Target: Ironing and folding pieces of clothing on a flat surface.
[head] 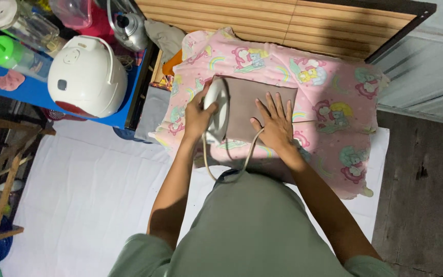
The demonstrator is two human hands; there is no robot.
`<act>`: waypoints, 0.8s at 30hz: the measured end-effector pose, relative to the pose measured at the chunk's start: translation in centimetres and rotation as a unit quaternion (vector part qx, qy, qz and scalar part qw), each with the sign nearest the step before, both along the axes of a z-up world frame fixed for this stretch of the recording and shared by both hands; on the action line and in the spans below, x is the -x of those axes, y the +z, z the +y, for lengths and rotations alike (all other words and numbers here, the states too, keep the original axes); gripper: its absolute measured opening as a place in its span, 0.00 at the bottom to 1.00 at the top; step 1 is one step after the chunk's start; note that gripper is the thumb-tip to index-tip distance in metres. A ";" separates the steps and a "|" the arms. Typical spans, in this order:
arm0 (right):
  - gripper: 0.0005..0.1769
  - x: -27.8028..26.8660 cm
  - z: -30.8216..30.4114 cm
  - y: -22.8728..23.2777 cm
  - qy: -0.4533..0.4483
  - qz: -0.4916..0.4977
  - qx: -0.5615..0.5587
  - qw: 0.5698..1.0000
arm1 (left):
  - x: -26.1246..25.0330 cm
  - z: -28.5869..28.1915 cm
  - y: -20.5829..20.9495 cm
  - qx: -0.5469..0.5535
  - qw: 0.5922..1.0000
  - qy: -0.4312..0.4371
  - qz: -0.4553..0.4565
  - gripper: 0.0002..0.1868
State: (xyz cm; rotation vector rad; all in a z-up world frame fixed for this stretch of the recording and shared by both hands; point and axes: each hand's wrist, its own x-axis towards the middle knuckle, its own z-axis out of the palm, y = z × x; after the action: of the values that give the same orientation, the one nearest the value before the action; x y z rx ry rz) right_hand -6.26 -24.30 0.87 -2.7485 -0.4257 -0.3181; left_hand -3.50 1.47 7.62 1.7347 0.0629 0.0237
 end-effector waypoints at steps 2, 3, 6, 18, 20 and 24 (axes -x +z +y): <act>0.37 0.0 -0.1 0.0 -0.001 0.002 -0.004 1.000 | 0.5 -0.1 0.6 -0.021 0.999 0.013 0.029 0.34; 0.36 0.0 0.1 0.0 0.003 0.003 -0.009 1.000 | 1.0 0.2 0.8 -0.043 0.997 0.031 0.058 0.33; 0.37 0.0 0.0 0.2 0.006 0.008 0.000 1.000 | -1.0 0.3 -0.2 -0.029 0.999 0.028 0.035 0.34; 0.36 0.1 0.2 0.4 0.007 0.006 0.000 1.000 | -8.7 2.2 -5.1 -0.041 0.999 0.025 -0.012 0.34; 0.36 0.1 0.1 0.3 0.007 0.007 0.002 1.000 | -7.5 2.2 -3.6 -0.034 0.999 0.022 0.012 0.34; 0.36 0.1 0.1 0.1 0.005 0.002 -0.003 1.000 | -5.3 3.5 -4.5 0.020 0.999 -0.006 0.032 0.33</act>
State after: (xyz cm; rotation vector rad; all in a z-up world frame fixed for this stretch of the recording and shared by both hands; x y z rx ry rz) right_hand -6.37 -24.24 0.94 -2.7400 -0.4367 -0.3118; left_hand 1.77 5.02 3.13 1.6956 0.1008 -0.0417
